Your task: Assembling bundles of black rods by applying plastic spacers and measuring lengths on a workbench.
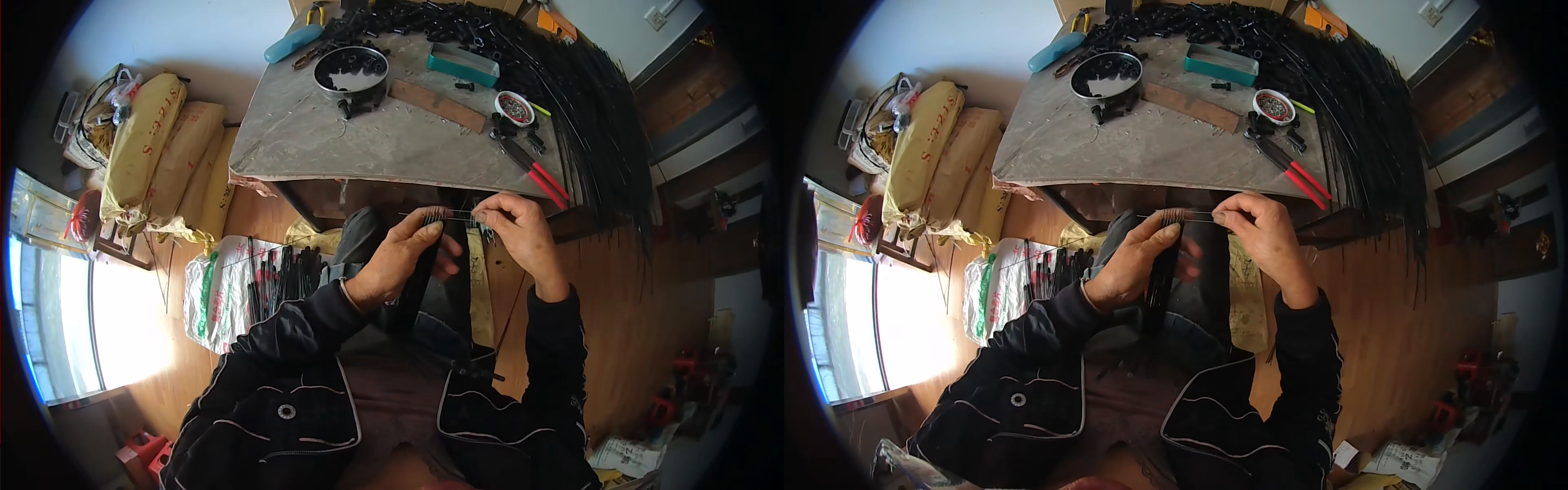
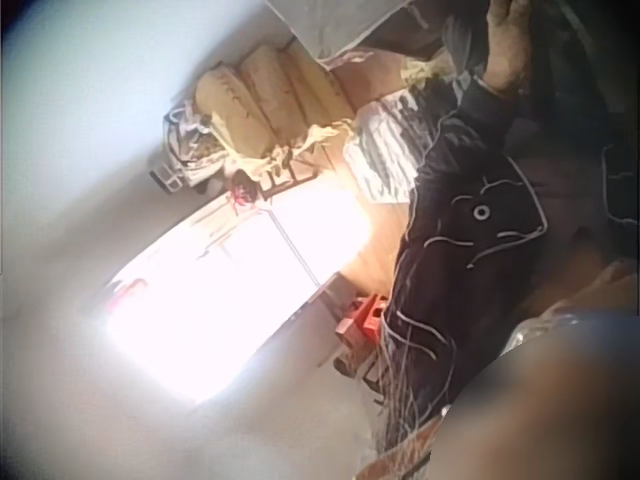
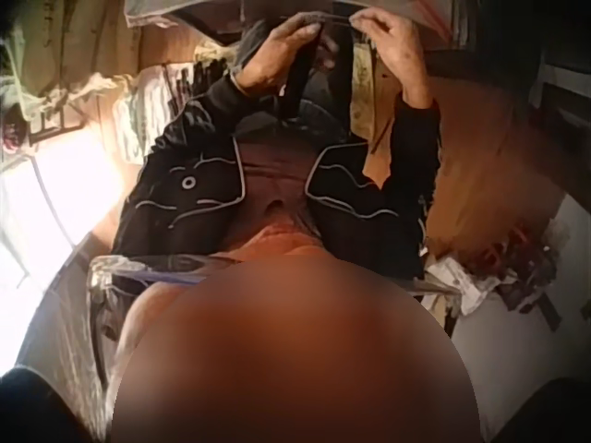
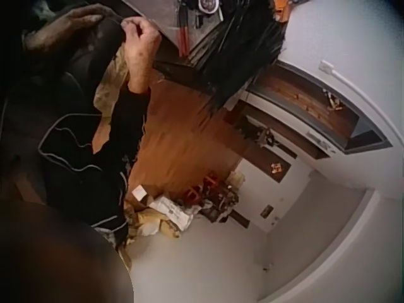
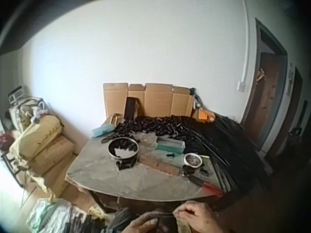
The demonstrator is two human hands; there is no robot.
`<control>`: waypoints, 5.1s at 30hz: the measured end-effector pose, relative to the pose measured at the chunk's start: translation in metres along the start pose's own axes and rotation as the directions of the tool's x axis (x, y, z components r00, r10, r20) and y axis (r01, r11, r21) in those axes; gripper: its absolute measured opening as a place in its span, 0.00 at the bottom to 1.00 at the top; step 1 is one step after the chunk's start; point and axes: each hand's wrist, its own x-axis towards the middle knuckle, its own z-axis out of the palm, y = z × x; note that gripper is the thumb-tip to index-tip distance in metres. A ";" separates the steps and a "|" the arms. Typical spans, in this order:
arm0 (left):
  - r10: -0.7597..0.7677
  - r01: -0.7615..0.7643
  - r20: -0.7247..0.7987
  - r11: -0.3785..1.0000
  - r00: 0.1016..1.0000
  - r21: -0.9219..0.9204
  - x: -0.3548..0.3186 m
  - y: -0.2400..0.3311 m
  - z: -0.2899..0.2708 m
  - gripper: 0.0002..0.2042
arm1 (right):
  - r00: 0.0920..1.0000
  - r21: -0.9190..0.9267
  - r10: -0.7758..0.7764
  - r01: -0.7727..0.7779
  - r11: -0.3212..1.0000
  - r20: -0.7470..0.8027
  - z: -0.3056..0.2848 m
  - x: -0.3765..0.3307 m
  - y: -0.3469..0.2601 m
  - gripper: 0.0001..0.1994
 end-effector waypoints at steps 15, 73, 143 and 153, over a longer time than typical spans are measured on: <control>0.074 -0.068 -0.068 0.994 0.995 0.080 0.005 0.003 0.003 0.16 | 0.994 -0.046 -0.085 0.088 0.995 0.066 0.006 0.015 0.001 0.04; 0.333 -0.010 0.291 -0.642 0.897 0.767 0.479 0.136 0.006 0.15 | 0.840 0.866 0.249 -0.500 0.008 0.483 0.078 0.016 0.086 0.12; 0.129 -0.162 -0.159 0.963 0.979 -0.215 0.032 0.035 -0.059 0.05 | 0.965 0.839 0.221 -0.235 0.490 0.142 0.137 -0.011 -0.007 0.13; 0.109 -0.131 -0.158 0.982 0.981 -0.134 0.022 0.048 -0.059 0.04 | 0.987 0.678 0.157 -0.089 0.730 -0.039 0.142 -0.013 -0.011 0.10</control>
